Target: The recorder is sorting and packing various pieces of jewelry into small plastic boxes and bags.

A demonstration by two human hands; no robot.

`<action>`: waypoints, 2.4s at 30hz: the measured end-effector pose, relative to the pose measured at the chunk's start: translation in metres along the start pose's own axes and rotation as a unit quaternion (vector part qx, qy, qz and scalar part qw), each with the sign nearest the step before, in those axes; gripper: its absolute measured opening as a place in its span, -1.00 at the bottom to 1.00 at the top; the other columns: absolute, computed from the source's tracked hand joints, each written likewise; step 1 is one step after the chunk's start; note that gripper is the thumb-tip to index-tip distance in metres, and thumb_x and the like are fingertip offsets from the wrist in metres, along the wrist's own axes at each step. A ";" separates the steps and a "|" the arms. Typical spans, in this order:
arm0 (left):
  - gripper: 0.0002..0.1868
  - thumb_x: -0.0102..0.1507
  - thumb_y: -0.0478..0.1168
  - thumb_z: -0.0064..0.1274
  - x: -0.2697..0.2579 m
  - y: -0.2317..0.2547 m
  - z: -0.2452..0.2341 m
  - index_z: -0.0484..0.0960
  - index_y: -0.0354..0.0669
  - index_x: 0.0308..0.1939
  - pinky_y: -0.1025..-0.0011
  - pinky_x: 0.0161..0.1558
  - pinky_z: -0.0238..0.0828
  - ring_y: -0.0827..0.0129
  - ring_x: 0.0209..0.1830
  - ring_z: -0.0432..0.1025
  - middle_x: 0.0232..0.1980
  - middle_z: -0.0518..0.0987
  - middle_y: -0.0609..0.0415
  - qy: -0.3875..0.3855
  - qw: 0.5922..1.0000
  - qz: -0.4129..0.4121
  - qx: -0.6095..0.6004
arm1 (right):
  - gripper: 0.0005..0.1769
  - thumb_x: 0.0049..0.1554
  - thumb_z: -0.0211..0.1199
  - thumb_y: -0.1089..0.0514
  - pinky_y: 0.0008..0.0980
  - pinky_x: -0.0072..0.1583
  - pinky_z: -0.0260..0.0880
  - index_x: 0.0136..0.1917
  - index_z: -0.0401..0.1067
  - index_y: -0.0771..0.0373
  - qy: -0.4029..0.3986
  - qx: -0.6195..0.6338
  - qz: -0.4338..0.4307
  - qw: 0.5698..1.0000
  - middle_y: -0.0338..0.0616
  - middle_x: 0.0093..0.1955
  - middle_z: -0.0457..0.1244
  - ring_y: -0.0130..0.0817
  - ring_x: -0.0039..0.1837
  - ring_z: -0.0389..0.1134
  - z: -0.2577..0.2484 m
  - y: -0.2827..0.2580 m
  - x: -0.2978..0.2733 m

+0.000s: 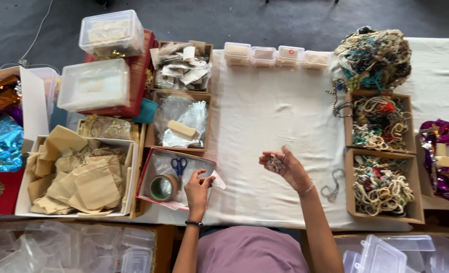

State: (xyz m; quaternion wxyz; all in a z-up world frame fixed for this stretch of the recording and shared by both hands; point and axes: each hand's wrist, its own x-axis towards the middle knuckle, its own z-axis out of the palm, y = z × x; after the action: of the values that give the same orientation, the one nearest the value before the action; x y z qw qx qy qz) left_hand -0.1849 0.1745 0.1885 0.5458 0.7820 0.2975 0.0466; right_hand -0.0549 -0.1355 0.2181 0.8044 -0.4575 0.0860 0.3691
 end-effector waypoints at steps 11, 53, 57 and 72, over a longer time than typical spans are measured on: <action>-0.81 0.19 -0.22 0.30 -0.018 0.047 0.111 0.73 -0.27 -0.22 0.47 -0.46 0.46 0.45 -0.51 0.61 -0.42 0.72 0.00 -0.038 0.998 0.049 -0.011 | -0.26 0.35 -0.24 -0.24 -0.08 0.40 0.31 0.41 0.31 0.42 -0.009 0.115 0.047 0.992 0.20 0.38 0.27 0.08 0.43 0.29 -0.067 0.019 0.012; -0.94 0.16 -0.35 0.11 0.011 -0.015 0.207 0.68 -0.15 -0.33 0.22 -0.04 0.42 0.12 -0.06 0.45 -0.17 0.57 0.02 0.018 0.881 0.286 0.377 | -0.43 0.28 -0.03 -0.14 -0.23 0.22 0.45 0.19 0.49 0.38 0.100 0.175 0.070 0.977 0.06 0.07 0.44 -0.14 0.16 0.46 -0.169 0.035 0.042; -0.83 0.10 -0.33 0.03 0.017 -0.027 0.196 0.73 -0.11 -0.30 0.19 0.00 0.40 0.11 0.03 0.45 -0.16 0.63 0.07 0.031 0.870 0.352 0.344 | -0.49 0.31 0.00 -0.10 -0.28 0.12 0.48 0.10 0.53 0.38 0.164 -0.013 -0.020 0.986 0.04 -0.01 0.46 -0.17 0.06 0.49 -0.145 -0.035 0.012; -0.86 0.07 -0.48 0.05 0.026 -0.036 0.196 0.62 -0.18 -0.40 0.28 -0.15 0.50 0.11 -0.18 0.51 -0.28 0.60 0.00 -0.040 0.863 0.313 0.394 | -0.70 0.23 0.28 0.05 -0.33 -0.04 0.40 0.17 0.58 0.19 0.391 -0.271 -0.069 0.877 0.02 0.02 0.41 -0.38 -0.10 0.43 -0.275 0.065 0.029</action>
State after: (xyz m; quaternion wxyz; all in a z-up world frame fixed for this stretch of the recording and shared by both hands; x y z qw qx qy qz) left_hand -0.1000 0.0341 0.0717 0.1606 0.9850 0.0089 0.0628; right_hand -0.0230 -0.3202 0.0048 0.5732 -0.7696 0.2577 0.1126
